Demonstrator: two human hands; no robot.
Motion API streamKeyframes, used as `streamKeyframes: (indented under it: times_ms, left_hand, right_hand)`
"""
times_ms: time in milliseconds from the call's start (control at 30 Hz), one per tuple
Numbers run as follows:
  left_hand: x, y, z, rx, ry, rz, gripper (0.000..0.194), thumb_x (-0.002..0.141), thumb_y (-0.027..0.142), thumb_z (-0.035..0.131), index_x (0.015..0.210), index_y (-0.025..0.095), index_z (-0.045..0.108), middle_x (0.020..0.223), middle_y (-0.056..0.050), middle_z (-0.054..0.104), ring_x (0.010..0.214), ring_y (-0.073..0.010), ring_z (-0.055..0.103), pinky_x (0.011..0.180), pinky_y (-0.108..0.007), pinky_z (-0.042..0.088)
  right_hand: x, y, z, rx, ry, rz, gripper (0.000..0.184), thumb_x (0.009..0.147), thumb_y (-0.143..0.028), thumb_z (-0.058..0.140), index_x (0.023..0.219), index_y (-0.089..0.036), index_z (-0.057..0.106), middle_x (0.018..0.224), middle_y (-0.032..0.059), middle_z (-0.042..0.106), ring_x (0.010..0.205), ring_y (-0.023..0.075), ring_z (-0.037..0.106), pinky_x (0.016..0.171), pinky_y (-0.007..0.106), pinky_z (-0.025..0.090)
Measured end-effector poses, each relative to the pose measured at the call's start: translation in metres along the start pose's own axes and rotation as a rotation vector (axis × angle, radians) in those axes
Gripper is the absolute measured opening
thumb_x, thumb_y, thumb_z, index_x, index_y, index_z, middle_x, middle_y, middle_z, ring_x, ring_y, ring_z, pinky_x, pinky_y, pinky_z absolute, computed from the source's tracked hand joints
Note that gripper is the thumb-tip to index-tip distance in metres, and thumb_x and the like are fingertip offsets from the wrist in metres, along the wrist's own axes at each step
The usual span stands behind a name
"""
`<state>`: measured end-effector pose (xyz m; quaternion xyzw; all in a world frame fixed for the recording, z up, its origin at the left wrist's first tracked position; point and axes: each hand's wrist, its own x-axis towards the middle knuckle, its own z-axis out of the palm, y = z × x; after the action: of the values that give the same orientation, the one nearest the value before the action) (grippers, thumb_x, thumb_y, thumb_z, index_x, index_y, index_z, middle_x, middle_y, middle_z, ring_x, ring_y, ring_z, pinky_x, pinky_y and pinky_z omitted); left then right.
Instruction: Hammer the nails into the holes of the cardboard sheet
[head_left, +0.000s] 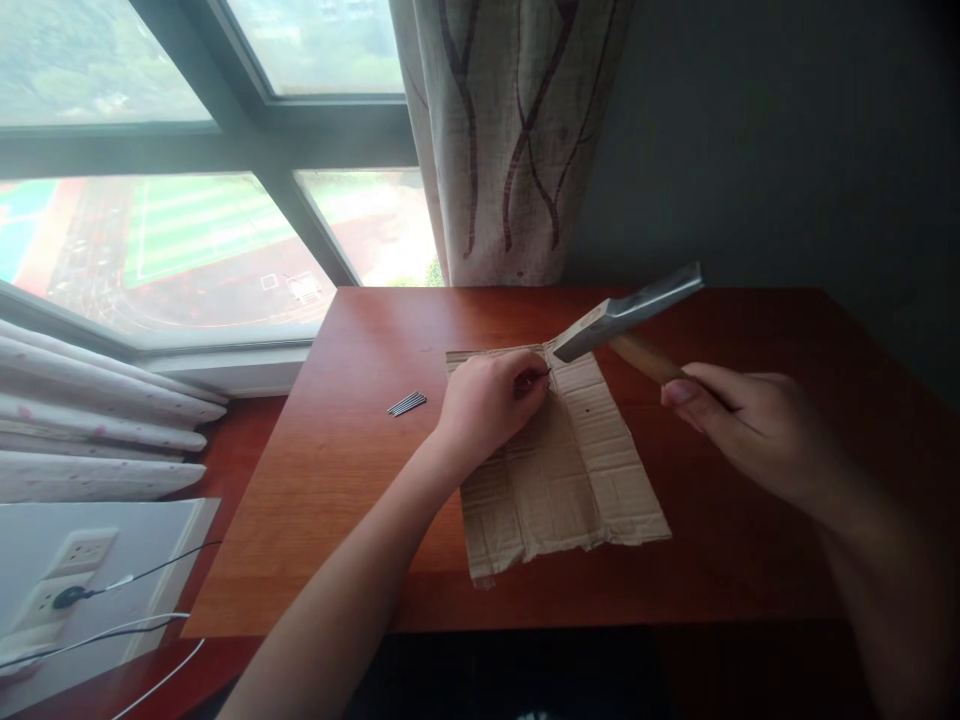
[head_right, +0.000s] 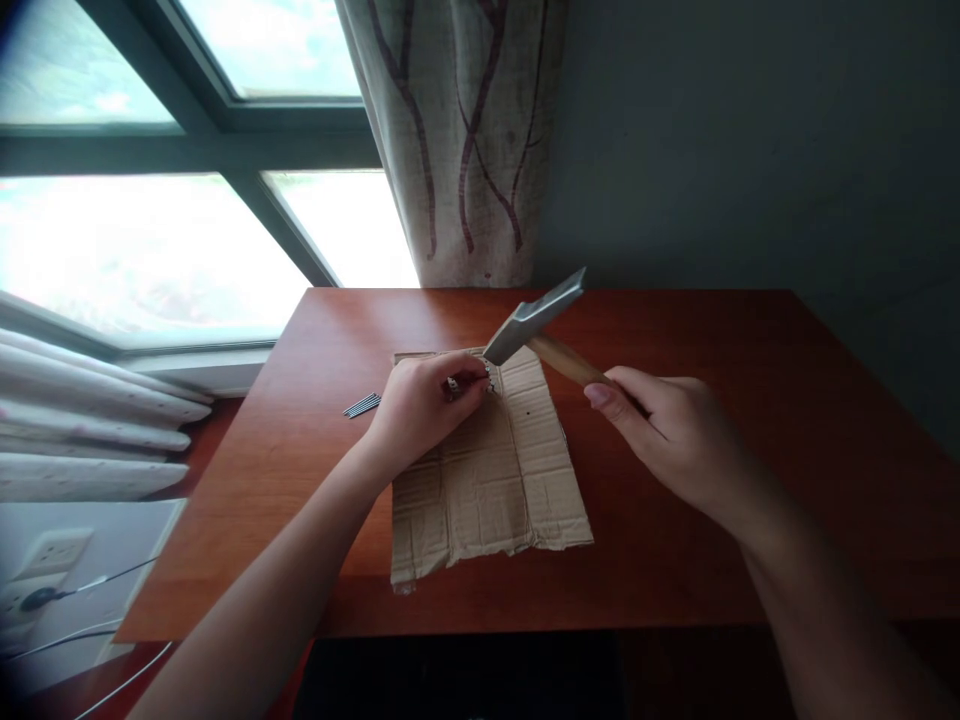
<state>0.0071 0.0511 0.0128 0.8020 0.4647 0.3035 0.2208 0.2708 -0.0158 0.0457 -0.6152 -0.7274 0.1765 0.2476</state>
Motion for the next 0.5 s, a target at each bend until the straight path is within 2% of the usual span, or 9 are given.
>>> streamKeyframes:
  times_ms: [167,333,500]
  left_hand:
    - [0.000,-0.001,0.001,0.004,0.002,-0.010,0.010,0.086,0.020,0.063,0.085,0.023,0.072,0.076,0.000,0.073,0.065,-0.0155,0.065,0.063,-0.026,0.046]
    - [0.000,-0.001,0.000,0.007,0.003,-0.002,0.011,0.087,0.021,0.062,0.085,0.023,0.073,0.077,0.000,0.074,0.064,-0.0158,0.065,0.062,-0.027,0.045]
    - [0.000,0.000,0.000,0.015,-0.007,-0.014,0.013,0.087,0.019,0.062,0.086,0.023,0.074,0.077,0.000,0.075,0.066,-0.0162,0.066,0.063,-0.027,0.045]
  right_hand:
    - [0.013,-0.013,-0.017,-0.147,-0.062,-0.078,0.052,0.101,-0.059,0.047,0.064,-0.022,0.046,0.049,-0.0048,0.040,0.042,0.0099,0.040,0.046,0.029,0.028]
    - [0.015,-0.015,-0.024,-0.216,-0.044,-0.086,0.054,0.100,-0.062,0.044,0.065,-0.023,0.046,0.049,-0.0042,0.041,0.043,0.0108,0.041,0.047,0.030,0.027]
    - [0.014,-0.016,-0.021,-0.236,-0.083,-0.104,0.053,0.101,-0.061,0.043,0.065,-0.022,0.046,0.049,-0.0044,0.041,0.043,0.0103,0.041,0.047,0.030,0.028]
